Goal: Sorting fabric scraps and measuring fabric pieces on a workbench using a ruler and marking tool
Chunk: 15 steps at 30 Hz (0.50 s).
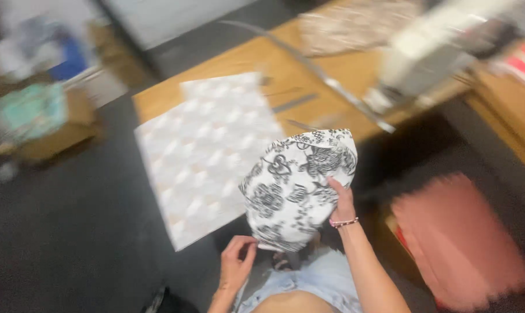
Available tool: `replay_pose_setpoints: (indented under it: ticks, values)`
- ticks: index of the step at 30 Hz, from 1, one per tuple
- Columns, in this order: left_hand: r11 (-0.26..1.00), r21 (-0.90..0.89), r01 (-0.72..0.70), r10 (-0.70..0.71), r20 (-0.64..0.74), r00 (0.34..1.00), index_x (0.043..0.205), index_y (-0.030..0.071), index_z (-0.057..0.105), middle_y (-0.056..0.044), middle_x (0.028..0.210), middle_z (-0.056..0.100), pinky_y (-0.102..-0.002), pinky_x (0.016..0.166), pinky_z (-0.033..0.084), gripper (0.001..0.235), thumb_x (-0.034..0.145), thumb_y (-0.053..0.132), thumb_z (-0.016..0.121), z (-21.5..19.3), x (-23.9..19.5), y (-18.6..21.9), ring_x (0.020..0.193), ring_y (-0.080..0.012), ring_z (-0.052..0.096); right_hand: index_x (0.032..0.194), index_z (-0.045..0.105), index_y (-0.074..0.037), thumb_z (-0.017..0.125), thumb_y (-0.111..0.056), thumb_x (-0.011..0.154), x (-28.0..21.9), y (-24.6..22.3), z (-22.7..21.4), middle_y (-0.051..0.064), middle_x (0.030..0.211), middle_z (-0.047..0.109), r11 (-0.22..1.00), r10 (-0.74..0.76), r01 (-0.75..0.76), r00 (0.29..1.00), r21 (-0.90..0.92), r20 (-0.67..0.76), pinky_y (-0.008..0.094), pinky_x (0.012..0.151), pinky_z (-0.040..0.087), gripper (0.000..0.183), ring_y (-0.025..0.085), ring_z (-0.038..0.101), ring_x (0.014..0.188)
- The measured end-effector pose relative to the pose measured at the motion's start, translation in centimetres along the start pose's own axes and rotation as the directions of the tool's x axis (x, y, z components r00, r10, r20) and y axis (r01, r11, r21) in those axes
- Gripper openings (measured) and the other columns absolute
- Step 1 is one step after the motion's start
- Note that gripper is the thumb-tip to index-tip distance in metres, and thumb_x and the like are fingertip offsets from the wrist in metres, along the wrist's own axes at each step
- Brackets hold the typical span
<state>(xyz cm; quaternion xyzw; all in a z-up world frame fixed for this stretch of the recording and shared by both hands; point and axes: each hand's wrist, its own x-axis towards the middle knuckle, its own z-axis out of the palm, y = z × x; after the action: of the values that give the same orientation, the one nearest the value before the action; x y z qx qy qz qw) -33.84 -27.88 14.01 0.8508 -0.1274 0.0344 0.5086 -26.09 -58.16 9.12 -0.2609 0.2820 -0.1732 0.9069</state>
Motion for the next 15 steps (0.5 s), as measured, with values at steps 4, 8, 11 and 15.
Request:
replay_pose_setpoints:
  ticks: [4, 8, 11, 15]
  values:
    - [0.994, 0.028, -0.101, 0.095, 0.181, 0.979, 0.092, 0.014, 0.076, 0.001, 0.089, 0.074, -0.024, 0.075, 0.052, 0.012, 0.090, 0.009, 0.065, 3.0, 3.2, 1.6, 0.082, -0.0113, 0.068, 0.133, 0.059, -0.002, 0.064, -0.021, 0.087, -1.7, -9.5, -9.2, 0.017, 0.125, 0.067, 0.994, -0.031, 0.045, 0.989, 0.096, -0.142, 0.050, 0.097, 0.052, 0.050, 0.035, 0.065, 0.112]
    - [0.984, 0.016, -0.179, 0.164, 0.324, 0.932, 0.095, 0.011, 0.075, -0.001, 0.091, 0.073, -0.024, 0.077, 0.052, 0.013, 0.091, 0.008, 0.064, 6.9, 6.4, 3.8, 0.079, -0.0111, 0.067, 0.124, 0.065, -0.007, 0.068, -0.024, 0.088, -3.8, -15.2, -16.1, 0.012, 0.121, 0.071, 0.972, -0.082, 0.192, 0.825, 0.139, -0.559, 0.045, 0.095, 0.057, 0.040, 0.030, 0.069, 0.110]
    - [0.977, 0.074, -0.199, 0.148, 0.437, 0.887, 0.094, 0.014, 0.076, 0.002, 0.091, 0.072, -0.025, 0.070, 0.051, 0.012, 0.092, 0.014, 0.064, 10.9, 8.8, 6.2, 0.075, -0.0108, 0.065, 0.141, 0.054, -0.008, 0.065, -0.025, 0.087, -3.5, -17.7, -21.8, 0.012, 0.141, 0.060, 0.886, -0.163, 0.350, 0.848, 0.304, -0.504, 0.046, 0.111, 0.047, 0.058, 0.030, 0.058, 0.128]
    - [0.947, 0.043, -0.318, 0.249, 0.523, 0.815, 0.096, 0.015, 0.075, 0.001, 0.091, 0.072, -0.024, 0.076, 0.051, 0.013, 0.091, 0.013, 0.064, 18.7, 10.5, 7.9, 0.074, -0.0111, 0.064, 0.140, 0.056, -0.014, 0.067, -0.029, 0.087, -3.0, -22.0, -28.9, 0.009, 0.138, 0.063, 0.863, -0.128, 0.368, 0.822, 0.345, -0.555, 0.049, 0.108, 0.048, 0.056, 0.029, 0.060, 0.125]
